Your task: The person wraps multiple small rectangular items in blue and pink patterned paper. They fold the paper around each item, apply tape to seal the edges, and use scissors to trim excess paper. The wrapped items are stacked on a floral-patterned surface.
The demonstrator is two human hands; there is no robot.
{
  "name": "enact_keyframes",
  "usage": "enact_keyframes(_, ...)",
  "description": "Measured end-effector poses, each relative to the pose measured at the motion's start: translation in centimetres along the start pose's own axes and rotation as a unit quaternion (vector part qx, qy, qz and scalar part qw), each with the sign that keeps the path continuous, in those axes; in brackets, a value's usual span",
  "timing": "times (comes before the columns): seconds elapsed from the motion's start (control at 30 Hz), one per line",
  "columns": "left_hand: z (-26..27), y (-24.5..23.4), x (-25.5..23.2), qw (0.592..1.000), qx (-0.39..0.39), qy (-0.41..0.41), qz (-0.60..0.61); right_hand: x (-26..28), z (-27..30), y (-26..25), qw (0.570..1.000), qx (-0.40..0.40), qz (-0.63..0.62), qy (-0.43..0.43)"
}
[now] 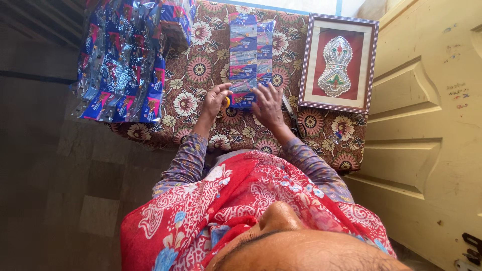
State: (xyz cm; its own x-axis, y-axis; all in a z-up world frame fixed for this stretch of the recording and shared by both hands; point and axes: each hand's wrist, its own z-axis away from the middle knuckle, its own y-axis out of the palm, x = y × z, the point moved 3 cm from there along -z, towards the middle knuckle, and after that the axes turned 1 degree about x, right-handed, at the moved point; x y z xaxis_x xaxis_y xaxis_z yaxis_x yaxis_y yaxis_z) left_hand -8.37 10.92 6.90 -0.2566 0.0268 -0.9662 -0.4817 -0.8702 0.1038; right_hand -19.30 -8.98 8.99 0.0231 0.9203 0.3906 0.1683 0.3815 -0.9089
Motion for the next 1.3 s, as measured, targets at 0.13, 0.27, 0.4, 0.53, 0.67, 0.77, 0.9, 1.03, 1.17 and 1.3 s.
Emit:
enact_keyframes(0.13,0.6,-0.2,2.2,0.999,0.021,-0.028,0.001,5.1,-0.4,-12.7,0.969,-0.167,-0.163,-0.083)
enact_keyframes(0.27,1.5,-0.4,2.5,0.996,0.068,0.026,0.055,10.8,6.2,-23.8,0.62,-0.508,-0.42,-0.425)
enact_keyframes(0.4,3.3,-0.7,1.3,0.996,0.073,0.022,0.036,15.1,8.9,-25.2,0.535,-0.602,-0.286,-0.519)
enact_keyframes(0.53,5.8,-0.6,-0.9,0.996,0.078,0.04,0.029,14.8,5.2,-19.9,0.907,-0.294,-0.24,-0.183)
enact_keyframes(0.67,7.5,-0.1,-3.7,0.993,0.076,0.09,-0.002,12.6,2.5,-11.5,0.943,-0.162,-0.291,0.0)
enact_keyframes(0.77,8.3,0.3,-5.5,0.99,0.047,0.115,-0.06,11.2,2.9,-8.0,0.941,-0.146,-0.302,0.036)
enact_keyframes(0.9,9.0,0.7,-7.2,0.985,0.039,0.152,-0.067,10.7,3.6,-5.6,0.933,-0.148,-0.323,0.048)
enact_keyframes(1.03,9.7,1.1,-8.4,0.974,0.063,0.204,-0.074,11.1,3.8,-3.9,0.931,-0.159,-0.317,0.085)
enact_keyframes(1.17,10.3,1.3,-8.5,0.977,0.076,0.192,-0.05,11.4,4.1,-2.5,0.884,-0.186,-0.414,0.114)
enact_keyframes(1.3,10.6,0.7,-8.1,0.958,0.082,0.259,-0.096,11.3,4.2,-1.5,0.724,-0.198,-0.652,0.108)
